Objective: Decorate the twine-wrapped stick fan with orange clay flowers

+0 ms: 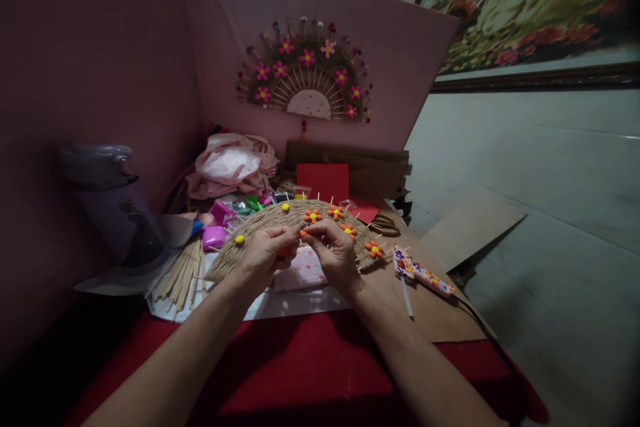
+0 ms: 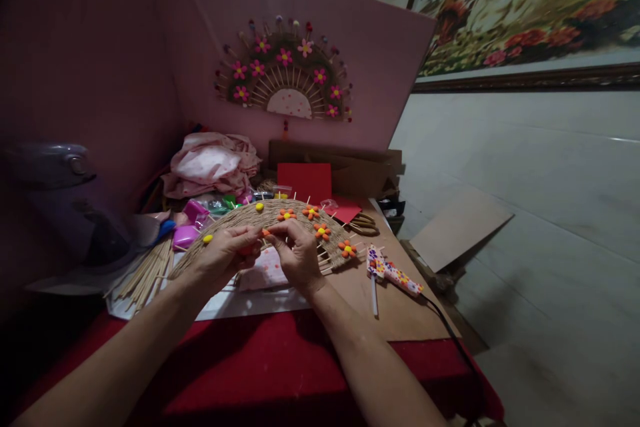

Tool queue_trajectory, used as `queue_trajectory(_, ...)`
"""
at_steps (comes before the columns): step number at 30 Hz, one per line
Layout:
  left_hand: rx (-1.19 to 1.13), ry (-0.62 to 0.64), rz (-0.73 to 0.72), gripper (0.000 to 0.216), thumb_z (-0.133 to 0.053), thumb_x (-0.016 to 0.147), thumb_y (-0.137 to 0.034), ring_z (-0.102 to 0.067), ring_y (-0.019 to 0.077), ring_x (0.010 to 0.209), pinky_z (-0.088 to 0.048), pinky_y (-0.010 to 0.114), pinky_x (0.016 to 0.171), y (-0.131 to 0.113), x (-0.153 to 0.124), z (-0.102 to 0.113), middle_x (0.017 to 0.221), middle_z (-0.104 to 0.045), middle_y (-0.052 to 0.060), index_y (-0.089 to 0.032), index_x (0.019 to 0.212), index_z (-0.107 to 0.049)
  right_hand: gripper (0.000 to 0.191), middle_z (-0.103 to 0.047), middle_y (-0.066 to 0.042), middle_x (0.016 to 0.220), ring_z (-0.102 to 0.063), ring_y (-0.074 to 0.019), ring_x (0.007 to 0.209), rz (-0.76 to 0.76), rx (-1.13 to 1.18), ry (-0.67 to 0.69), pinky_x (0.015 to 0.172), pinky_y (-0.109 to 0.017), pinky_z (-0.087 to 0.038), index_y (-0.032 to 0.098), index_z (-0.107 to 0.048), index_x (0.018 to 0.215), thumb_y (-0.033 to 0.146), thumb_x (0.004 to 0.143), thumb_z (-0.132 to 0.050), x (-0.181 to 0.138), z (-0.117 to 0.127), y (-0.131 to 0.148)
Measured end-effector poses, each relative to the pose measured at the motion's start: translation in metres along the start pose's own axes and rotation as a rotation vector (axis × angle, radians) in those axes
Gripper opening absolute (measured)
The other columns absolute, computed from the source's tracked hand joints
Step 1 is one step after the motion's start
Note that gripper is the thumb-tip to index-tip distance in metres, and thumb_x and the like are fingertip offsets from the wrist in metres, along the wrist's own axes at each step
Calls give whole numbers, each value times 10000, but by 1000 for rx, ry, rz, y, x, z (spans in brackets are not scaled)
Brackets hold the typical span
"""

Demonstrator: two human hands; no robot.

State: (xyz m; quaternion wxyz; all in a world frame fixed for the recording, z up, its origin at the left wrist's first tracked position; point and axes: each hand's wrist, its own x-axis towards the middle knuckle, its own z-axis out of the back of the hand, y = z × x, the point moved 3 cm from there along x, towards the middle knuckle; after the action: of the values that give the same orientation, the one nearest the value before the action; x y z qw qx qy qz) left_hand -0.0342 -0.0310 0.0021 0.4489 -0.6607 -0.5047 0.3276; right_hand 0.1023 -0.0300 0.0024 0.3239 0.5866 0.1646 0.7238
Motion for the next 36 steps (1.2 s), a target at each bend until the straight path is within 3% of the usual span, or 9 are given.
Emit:
queue_trajectory(5, -7, -19, 5, 302, -768, 607, -331, -349, 42, 429, -203, 185, 421, 1, 0, 2, 492, -476, -25, -119, 611, -553, 87, -624, -26, 811, -554, -137, 725, 16, -6, 5, 625, -260, -437, 193, -646, 886, 247, 838, -598, -1, 1, 1)
queue_trajectory(12, -38, -51, -12, 289, -775, 602, -305, -356, 37, 435, -208, 175, 423, 0, 0, 1, 497, -483, -26, -113, 614, -559, 316, -626, -73, 924, -593, -170, 816, 159, -155, 71, 700, -299, -494, 220, -592, 1175, 191, 867, -526, -6, -2, 2)
queue_trajectory(17, -63, -57, 0, 282, -783, 589, -288, -366, 37, 436, -209, 172, 421, 0, 1, 1, 502, -492, -21, -109, 620, -568, 384, -640, -82, 946, -600, -188, 849, 208, -239, 71, 738, -318, -499, 231, -532, 1262, 202, 880, -505, -8, -2, 2)
queue_trajectory(21, -69, -50, 2, 280, -780, 597, -297, -361, 36, 437, -209, 173, 422, -1, 0, 0, 513, -497, -21, -109, 643, -579, 338, -641, -78, 929, -597, -179, 832, 195, -213, 46, 735, -313, -494, 217, -560, 1213, 191, 878, -514, -6, -1, 4)
queue_trajectory(28, -60, -40, 10, 309, -785, 590, -329, -357, 36, 443, -206, 174, 425, -2, -2, -2, 511, -484, -24, -106, 645, -579, 99, -628, -43, 830, -584, -169, 809, 175, -143, -23, 712, -307, -485, 214, -632, 895, 176, 851, -552, -3, 3, 6)
queue_trajectory(32, -39, -49, 25, 350, -762, 607, -405, -341, 39, 424, -188, 181, 408, -2, -3, -2, 501, -464, -27, -112, 630, -572, 106, -626, -40, 826, -579, -169, 804, 187, -145, -27, 685, -304, -477, 219, -623, 885, 161, 848, -543, -3, 3, 6)
queue_trajectory(36, -23, -32, -1, 319, -779, 589, -326, -346, 38, 431, -202, 180, 416, -2, -2, -3, 489, -467, -25, -120, 579, -537, 110, -620, -45, 842, -565, -164, 775, 197, -155, 7, 669, -299, -470, 211, -620, 927, 176, 845, -555, -3, 3, 7)
